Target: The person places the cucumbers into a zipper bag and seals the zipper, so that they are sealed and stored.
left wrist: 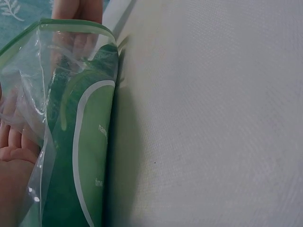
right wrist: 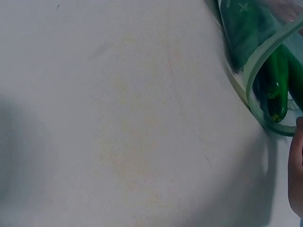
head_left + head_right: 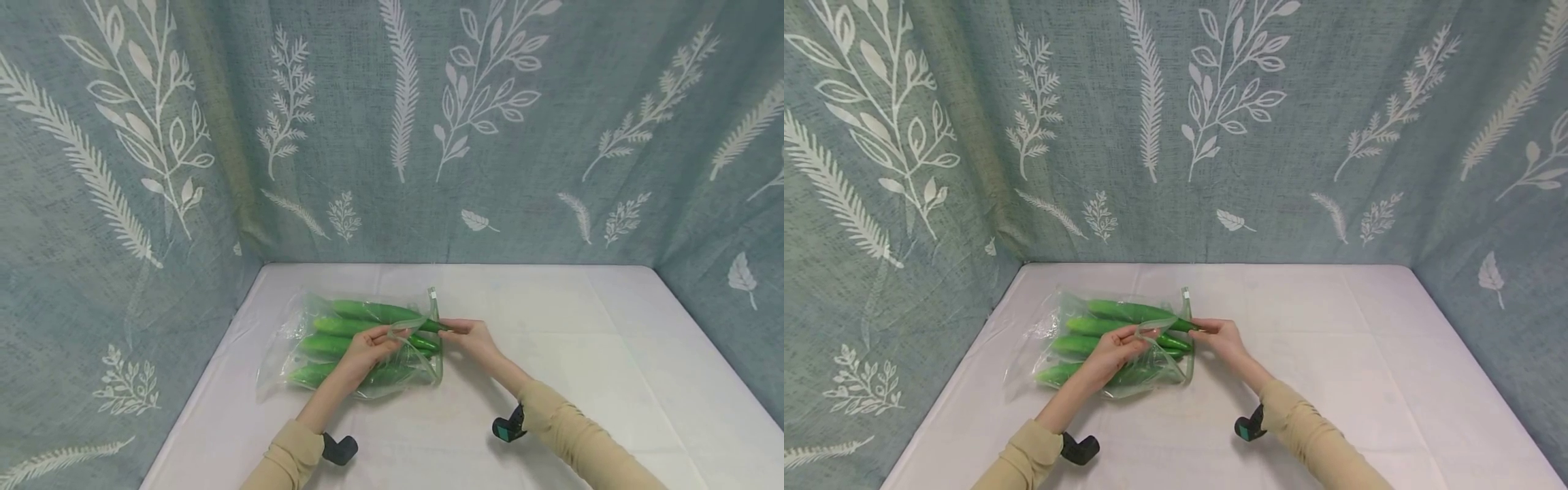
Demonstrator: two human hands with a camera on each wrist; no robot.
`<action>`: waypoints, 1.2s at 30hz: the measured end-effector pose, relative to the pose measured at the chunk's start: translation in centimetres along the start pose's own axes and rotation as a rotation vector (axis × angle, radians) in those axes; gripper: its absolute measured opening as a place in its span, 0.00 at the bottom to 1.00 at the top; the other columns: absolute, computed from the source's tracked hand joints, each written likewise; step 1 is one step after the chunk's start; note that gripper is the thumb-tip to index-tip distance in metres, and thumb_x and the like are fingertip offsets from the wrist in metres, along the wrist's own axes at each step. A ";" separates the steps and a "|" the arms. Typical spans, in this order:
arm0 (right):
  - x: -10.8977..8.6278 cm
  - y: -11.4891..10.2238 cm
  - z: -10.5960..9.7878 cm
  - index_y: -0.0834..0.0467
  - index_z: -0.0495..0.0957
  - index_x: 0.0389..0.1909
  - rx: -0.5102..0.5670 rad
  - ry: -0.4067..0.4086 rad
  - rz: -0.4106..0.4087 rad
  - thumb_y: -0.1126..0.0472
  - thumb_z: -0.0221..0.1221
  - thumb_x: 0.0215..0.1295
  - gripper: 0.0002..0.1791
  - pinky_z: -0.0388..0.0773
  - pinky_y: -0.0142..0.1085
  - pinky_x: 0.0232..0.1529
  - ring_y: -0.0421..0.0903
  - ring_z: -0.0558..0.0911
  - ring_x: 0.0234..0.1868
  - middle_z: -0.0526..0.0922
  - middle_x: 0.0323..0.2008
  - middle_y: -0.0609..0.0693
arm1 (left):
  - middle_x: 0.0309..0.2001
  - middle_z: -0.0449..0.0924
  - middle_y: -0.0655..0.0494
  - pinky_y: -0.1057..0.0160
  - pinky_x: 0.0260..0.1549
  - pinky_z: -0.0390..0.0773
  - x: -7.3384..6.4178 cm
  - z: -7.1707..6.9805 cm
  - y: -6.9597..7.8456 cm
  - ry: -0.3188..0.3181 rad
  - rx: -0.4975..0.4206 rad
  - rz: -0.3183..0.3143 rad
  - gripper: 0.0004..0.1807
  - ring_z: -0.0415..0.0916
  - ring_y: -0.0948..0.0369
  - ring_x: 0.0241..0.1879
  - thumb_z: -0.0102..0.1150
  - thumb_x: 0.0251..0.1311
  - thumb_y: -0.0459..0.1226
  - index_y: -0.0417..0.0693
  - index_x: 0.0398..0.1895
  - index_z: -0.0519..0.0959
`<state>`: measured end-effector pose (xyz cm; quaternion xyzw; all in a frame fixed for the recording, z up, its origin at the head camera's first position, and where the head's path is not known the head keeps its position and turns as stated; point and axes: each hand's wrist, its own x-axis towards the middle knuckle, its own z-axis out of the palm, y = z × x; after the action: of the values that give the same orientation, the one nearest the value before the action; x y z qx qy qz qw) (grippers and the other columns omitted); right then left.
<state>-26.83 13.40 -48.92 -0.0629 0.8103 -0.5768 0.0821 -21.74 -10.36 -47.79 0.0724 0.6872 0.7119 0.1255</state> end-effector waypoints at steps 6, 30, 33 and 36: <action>0.2 0.4 0.5 0.61 0.78 0.54 -0.028 -0.035 -0.016 0.62 0.61 0.61 0.19 0.71 0.50 0.61 0.57 0.76 0.59 0.79 0.56 0.59 | 0.50 0.83 0.63 0.71 0.28 0.64 0.0 0.2 -0.2 -0.025 -0.023 0.023 0.27 0.60 0.73 0.19 0.57 0.63 0.34 0.34 0.64 0.66; -1.1 1.4 -1.3 0.63 0.76 0.56 -0.124 0.002 -0.024 0.62 0.58 0.63 0.20 0.71 0.49 0.61 0.57 0.77 0.59 0.79 0.56 0.60 | 0.57 0.78 0.50 0.57 0.59 0.72 0.1 0.6 0.2 0.011 0.111 -0.033 0.27 0.72 0.53 0.61 0.60 0.61 0.37 0.39 0.63 0.69; -1.4 1.5 -1.9 0.64 0.76 0.55 -0.166 -0.024 -0.022 0.60 0.58 0.63 0.20 0.72 0.50 0.60 0.58 0.77 0.58 0.80 0.54 0.60 | 0.56 0.79 0.52 0.58 0.59 0.72 0.1 0.6 0.2 -0.002 0.117 -0.032 0.26 0.74 0.56 0.59 0.59 0.61 0.37 0.40 0.62 0.70; -1.8 1.6 -2.4 0.64 0.77 0.53 -0.190 -0.053 -0.001 0.59 0.57 0.64 0.19 0.72 0.50 0.60 0.57 0.78 0.57 0.81 0.53 0.60 | 0.56 0.79 0.53 0.59 0.58 0.73 0.2 0.7 0.2 -0.009 0.125 -0.037 0.25 0.76 0.58 0.57 0.60 0.61 0.38 0.41 0.62 0.71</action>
<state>-25.61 16.51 -49.52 -0.0860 0.8590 -0.4954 0.0968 -21.71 -9.64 -47.54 0.0705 0.7309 0.6649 0.1370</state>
